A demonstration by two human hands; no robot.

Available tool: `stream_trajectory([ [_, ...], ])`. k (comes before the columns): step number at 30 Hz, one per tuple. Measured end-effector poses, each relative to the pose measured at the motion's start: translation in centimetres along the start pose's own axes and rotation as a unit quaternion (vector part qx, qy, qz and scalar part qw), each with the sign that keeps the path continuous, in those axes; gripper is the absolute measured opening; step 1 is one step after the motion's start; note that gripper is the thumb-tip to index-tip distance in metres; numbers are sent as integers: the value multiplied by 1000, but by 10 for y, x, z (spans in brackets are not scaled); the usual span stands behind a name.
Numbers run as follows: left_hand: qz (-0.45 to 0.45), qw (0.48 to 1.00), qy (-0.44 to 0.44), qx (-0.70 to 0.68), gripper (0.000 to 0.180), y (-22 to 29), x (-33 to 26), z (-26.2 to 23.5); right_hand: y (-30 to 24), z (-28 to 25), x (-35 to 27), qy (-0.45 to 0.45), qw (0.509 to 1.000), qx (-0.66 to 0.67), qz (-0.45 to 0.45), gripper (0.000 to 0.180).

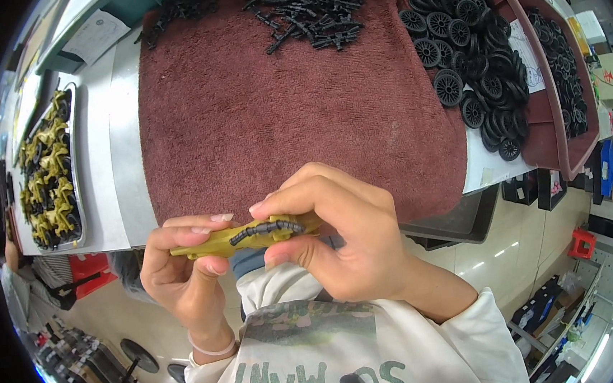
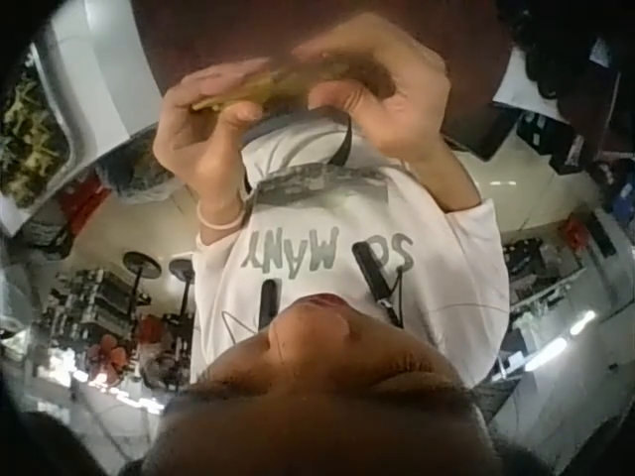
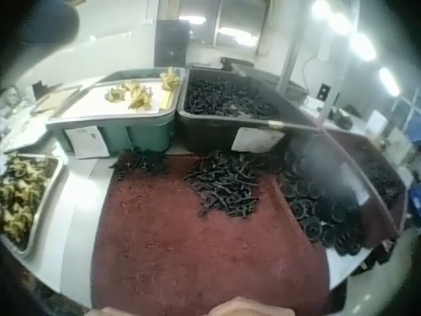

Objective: The person assembles small yellow plastic toy motorcycles by hand, attaching plastic wheels to the toy motorcycle frames.

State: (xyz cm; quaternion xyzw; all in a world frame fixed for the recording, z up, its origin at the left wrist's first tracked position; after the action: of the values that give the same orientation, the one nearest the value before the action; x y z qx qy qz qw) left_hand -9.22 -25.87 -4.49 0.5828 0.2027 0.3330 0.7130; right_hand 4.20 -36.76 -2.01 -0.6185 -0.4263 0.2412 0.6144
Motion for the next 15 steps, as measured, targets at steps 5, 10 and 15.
stream_trajectory([
  [5,-91,991,-69,66,33,3,12,10,16,-1,7,-121,989,19,86,30],
  [10,-92,985,-96,111,55,17,20,26,15,18,1,-224,968,-16,116,33],
  [15,15,998,-28,-55,69,10,4,13,22,1,-5,-99,983,136,68,34],
])
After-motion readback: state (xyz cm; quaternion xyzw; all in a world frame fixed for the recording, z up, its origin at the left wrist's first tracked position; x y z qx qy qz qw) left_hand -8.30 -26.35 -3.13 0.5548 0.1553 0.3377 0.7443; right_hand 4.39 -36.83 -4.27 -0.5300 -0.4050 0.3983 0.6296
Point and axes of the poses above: each hand's wrist, its own x-axis towards the middle knuckle, its own z-axis out of the palm, y = z × x, the point moved 10 cm from there along x, towards the middle knuckle, and after that the axes turned 3 degrees about -z, right-handed, at the moved point
